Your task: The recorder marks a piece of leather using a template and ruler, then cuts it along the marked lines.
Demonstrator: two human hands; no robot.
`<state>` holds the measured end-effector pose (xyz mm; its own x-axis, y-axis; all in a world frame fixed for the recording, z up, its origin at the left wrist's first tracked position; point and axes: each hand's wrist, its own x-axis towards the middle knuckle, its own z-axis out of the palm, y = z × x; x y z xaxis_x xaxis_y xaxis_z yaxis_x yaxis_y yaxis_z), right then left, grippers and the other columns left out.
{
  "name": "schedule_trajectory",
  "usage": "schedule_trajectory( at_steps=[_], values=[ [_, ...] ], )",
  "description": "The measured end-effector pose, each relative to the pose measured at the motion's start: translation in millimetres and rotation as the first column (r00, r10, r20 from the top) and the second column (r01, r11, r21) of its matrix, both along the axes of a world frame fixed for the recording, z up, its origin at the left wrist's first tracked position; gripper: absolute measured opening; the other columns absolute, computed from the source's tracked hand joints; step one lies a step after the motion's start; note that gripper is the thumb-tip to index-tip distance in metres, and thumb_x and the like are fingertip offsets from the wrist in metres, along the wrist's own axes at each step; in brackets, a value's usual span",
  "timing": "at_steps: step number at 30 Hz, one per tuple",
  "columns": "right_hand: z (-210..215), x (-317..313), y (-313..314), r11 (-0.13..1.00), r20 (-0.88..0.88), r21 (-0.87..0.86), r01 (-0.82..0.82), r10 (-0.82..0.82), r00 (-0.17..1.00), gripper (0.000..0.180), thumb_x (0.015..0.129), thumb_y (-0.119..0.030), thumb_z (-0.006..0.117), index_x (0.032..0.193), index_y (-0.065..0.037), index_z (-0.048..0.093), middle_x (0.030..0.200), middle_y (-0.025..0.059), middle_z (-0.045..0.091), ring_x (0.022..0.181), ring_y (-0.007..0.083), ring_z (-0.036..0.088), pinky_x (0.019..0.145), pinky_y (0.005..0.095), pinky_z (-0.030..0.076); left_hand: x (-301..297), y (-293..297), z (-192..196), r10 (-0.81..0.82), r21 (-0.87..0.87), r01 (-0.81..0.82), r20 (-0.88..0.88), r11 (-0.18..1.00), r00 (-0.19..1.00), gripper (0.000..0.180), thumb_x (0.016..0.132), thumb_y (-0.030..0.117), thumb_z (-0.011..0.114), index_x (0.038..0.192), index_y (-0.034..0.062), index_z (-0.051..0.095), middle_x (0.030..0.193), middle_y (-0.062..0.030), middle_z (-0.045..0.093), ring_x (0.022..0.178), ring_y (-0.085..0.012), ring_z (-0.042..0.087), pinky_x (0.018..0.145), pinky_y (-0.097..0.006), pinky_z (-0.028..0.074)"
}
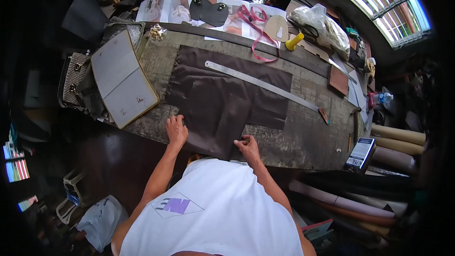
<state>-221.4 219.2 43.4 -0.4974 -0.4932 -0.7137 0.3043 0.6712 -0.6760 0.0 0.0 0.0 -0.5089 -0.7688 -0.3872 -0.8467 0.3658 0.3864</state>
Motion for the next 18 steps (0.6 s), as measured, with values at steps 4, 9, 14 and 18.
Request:
schedule_trajectory(
  at_steps=[4, 9, 14, 18],
  values=[
    [1.0, 5.3, -12.6, 0.999, 0.066, -0.035, -0.029, 0.031, 0.997, 0.053, 0.084, -0.024, 0.076, 0.121, 0.005, 0.052, 0.098, 0.01, 0.064, 0.086, 0.0161, 0.06, 0.073, 0.0298, 0.049, -10.7, 18.4, 25.0, 0.1, -0.284, -0.106, -0.035, 0.953, 0.994, 0.069, 0.077, 0.019, 0.074, 0.135, 0.001, 0.043, 0.129, -0.019, 0.039, 0.118, -0.0389, 0.041, 0.097, -0.05, 0.039],
    [2.9, 8.7, -20.6, 0.994, -0.111, -0.03, -0.106, 0.102, 0.989, 0.046, 0.084, -0.017, 0.073, 0.119, 0.005, 0.051, 0.103, 0.014, 0.064, 0.092, 0.0193, 0.063, 0.08, 0.0318, 0.05, -22.4, 22.1, 29.6, 0.317, -0.044, -0.323, -0.107, 0.945, 0.942, 0.068, 0.078, 0.024, 0.076, 0.13, -0.0047, 0.043, 0.129, -0.0242, 0.036, 0.114, -0.0449, 0.048, 0.091, -0.05, 0.046],
    [9.0, 4.6, -21.4, 0.964, -0.029, -0.249, -0.097, 0.093, 0.995, 0.048, 0.084, -0.01, 0.069, 0.124, 0.007, 0.047, 0.107, 0.0159, 0.064, 0.098, 0.0233, 0.063, 0.088, 0.0324, 0.049, -23.5, 11.5, 43.7, 0.429, 0.174, -0.422, -0.001, 0.89, 0.903, 0.061, 0.077, 0.023, 0.073, 0.122, -0.0096, 0.047, 0.103, -0.0314, 0.06, 0.093, -0.0425, 0.062, 0.083, -0.045, 0.051],
    [71.6, 10.4, -54.2, 0.908, -0.245, -0.334, -0.253, 0.175, 0.953, 0.054, 0.084, -0.005, 0.064, 0.134, 0.004, 0.044, 0.111, 0.0171, 0.064, 0.097, 0.0231, 0.064, 0.087, 0.0331, 0.05, -16.6, 18.6, 81.2, 0.359, 0.423, -0.204, -0.327, 0.883, 0.874, 0.049, 0.085, 0.03, 0.065, 0.115, -0.0072, 0.054, 0.108, -0.0294, 0.062, 0.104, -0.0442, 0.059, 0.088, -0.043, 0.047]
  ],
)
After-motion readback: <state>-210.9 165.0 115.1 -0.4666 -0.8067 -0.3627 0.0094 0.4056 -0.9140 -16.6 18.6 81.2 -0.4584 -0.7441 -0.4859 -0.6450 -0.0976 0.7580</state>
